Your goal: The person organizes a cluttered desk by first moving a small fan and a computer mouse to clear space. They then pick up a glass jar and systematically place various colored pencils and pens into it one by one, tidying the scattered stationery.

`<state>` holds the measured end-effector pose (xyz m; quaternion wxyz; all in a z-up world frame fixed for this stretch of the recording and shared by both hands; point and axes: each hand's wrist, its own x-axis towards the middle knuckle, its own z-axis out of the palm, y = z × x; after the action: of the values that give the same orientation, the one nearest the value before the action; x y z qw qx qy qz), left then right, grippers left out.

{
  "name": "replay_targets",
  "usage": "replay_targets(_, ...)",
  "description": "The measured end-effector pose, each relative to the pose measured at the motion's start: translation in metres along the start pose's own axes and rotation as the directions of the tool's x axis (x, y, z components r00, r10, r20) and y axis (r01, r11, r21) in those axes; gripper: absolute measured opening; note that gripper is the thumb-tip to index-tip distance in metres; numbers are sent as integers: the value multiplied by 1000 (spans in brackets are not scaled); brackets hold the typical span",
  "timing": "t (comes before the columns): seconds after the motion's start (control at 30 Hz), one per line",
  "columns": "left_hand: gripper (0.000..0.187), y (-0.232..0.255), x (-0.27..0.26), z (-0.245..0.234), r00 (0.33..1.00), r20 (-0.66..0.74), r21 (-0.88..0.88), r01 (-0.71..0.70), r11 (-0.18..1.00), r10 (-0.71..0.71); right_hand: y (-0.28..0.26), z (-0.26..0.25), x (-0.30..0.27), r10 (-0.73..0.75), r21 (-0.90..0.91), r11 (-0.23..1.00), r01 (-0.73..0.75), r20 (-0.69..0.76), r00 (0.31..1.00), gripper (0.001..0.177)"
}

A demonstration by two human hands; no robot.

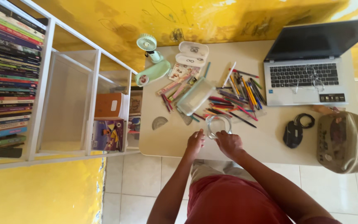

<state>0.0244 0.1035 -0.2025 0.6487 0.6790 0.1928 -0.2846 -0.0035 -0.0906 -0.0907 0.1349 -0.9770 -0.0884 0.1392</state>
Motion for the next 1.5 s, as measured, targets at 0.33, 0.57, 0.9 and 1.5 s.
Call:
replay_targets(0.33,39,63,79,-91,834,-269,592,-252,765,482,-3,-7,49,107,24,994,-105,-141,984,22)
replay_targets(0.57,30,148,147,-111,764,-117,890,-202,409,634,-7,-18,75,180,-11,983,-182,-101,979,25)
replay_targets(0.9,36,165,187,-101,865,71,968,-180,176,496,-6,-41,39,204,134,978,-163,-410,889,42)
replay_targets(1.5,21,202,135,-88,656,146,805,-514,296,741,-23,-47,-15,135,309,951,10,-444,886,21)
